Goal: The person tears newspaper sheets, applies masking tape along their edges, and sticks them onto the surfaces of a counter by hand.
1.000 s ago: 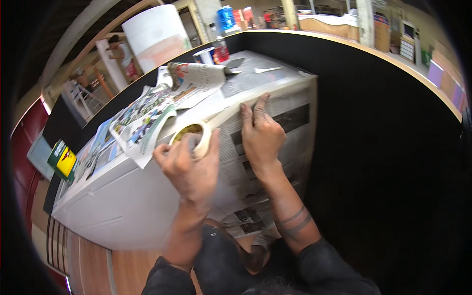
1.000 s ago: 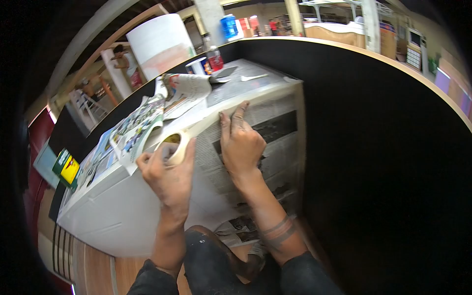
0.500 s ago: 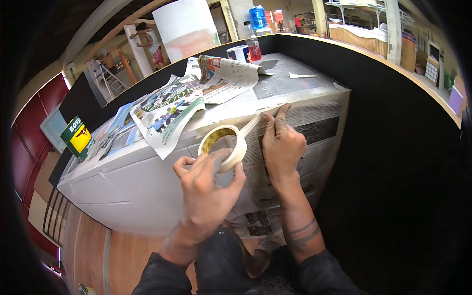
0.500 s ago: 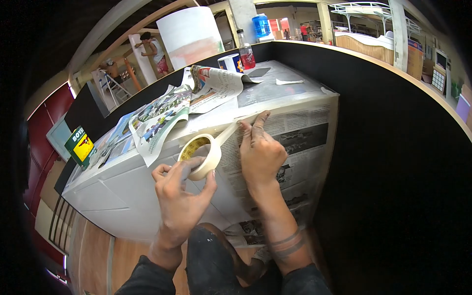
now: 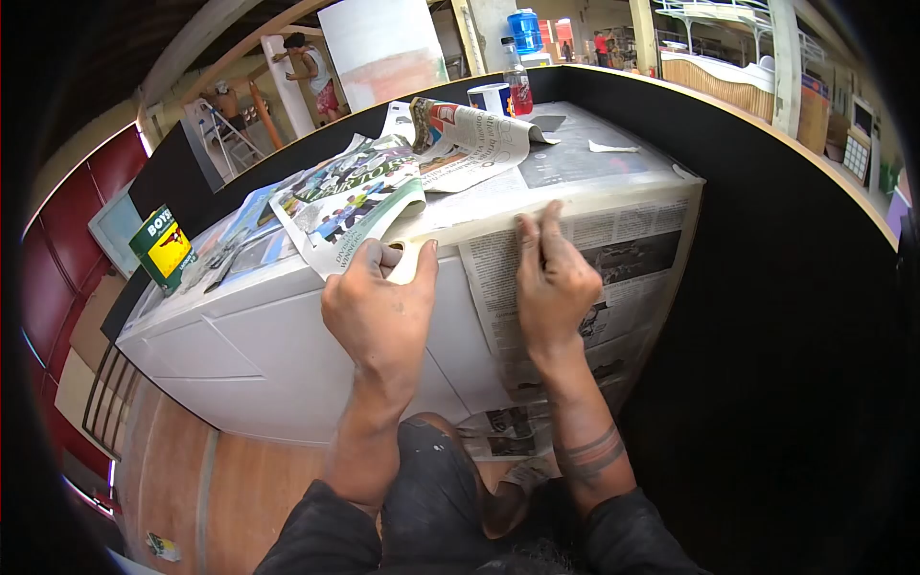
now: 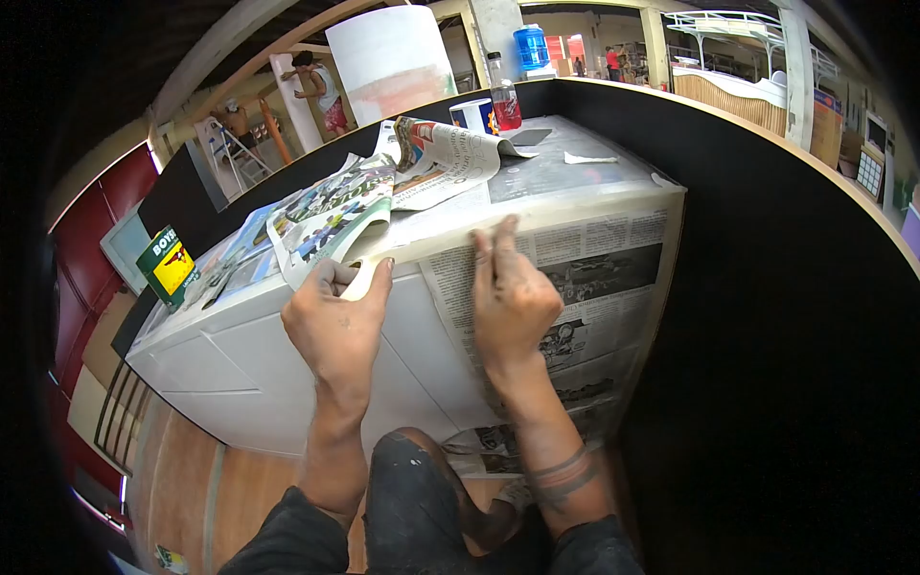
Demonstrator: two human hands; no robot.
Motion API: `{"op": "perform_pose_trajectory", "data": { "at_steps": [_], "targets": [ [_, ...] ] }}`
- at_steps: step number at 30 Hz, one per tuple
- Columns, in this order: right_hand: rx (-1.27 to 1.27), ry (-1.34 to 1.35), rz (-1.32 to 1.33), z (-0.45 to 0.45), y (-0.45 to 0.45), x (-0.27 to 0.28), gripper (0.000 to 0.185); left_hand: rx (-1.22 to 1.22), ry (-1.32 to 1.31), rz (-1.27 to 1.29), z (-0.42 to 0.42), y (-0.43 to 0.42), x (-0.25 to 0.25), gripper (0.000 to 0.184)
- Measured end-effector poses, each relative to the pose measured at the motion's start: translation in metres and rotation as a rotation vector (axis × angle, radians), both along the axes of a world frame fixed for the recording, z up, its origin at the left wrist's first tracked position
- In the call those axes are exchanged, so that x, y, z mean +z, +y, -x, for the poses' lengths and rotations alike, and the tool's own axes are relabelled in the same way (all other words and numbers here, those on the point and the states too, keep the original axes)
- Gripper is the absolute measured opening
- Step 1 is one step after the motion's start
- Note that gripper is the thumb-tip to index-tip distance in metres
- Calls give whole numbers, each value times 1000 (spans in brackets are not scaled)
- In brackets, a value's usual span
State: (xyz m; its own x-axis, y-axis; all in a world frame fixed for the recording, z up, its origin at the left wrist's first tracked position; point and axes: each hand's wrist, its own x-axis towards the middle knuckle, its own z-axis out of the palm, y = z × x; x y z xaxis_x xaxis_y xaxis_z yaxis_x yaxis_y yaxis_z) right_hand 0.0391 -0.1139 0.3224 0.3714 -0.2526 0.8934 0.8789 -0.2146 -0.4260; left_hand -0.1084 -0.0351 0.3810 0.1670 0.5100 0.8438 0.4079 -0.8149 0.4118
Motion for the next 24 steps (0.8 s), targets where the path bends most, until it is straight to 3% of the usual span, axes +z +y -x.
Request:
{"op": "perform_pose_trajectory", "data": {
  "at_steps": [3,7,11,24],
  "targets": [
    [192,-149,-79,17,9,2,19,83,69,114,-6,-15,11,30],
    [349,-56,-16,28,18,12,12,149,166,174,-9,-21,22,29],
    [440,-39,18,26,23,18,9,200,249,195,-14,-28,27,27],
    [557,21,157,19,16,27,11,174,109,-13,-18,-23,8,29]
  ]
}}
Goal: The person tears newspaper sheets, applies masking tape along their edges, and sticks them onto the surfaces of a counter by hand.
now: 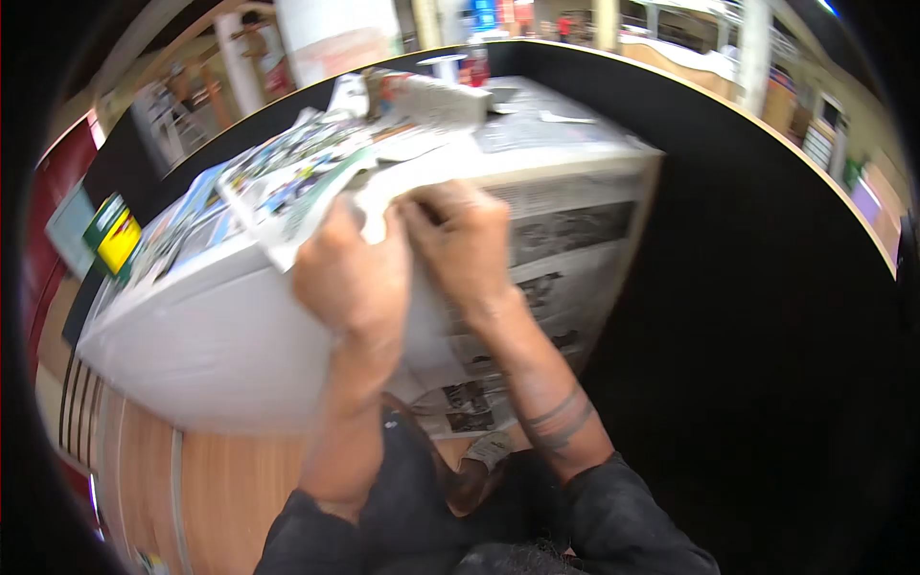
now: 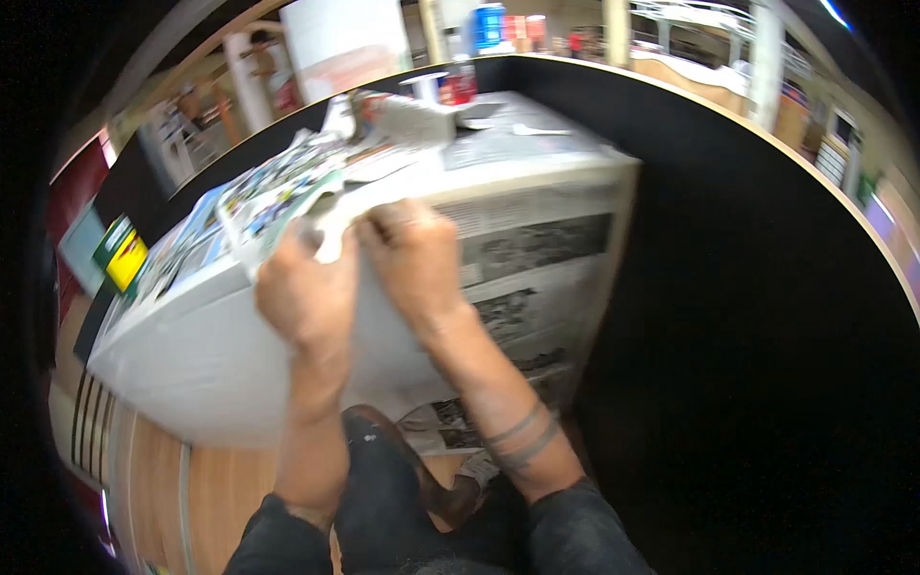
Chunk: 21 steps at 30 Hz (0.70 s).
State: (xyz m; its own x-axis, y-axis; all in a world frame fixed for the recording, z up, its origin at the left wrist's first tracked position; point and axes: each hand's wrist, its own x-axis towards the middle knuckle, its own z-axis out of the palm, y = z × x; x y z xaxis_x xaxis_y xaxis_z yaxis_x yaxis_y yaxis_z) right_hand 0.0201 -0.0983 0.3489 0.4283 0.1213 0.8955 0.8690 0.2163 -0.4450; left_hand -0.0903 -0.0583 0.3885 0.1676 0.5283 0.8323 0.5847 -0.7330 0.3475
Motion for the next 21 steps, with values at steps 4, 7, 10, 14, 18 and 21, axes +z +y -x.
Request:
{"op": "perform_pose_trajectory", "data": {
  "at_steps": [4,7,10,14,18,21],
  "targets": [
    [-69,-131,50,-14,5,-4,9,-48,119,-127,4,5,0,33],
    [-94,-214,64,-20,10,-3,11,-31,294,-219,13,11,11,32],
    [-119,-250,86,-22,14,-4,9,-14,385,-354,15,20,8,32],
    [-239,-325,217,-25,24,-5,5,0,505,-390,16,23,14,34],
    [-329,-371,428,-26,49,7,9,-20,691,-155,6,27,43,55],
    [-374,-427,411,-33,51,12,12,-113,761,-209,7,-14,53,52]
  ]
}}
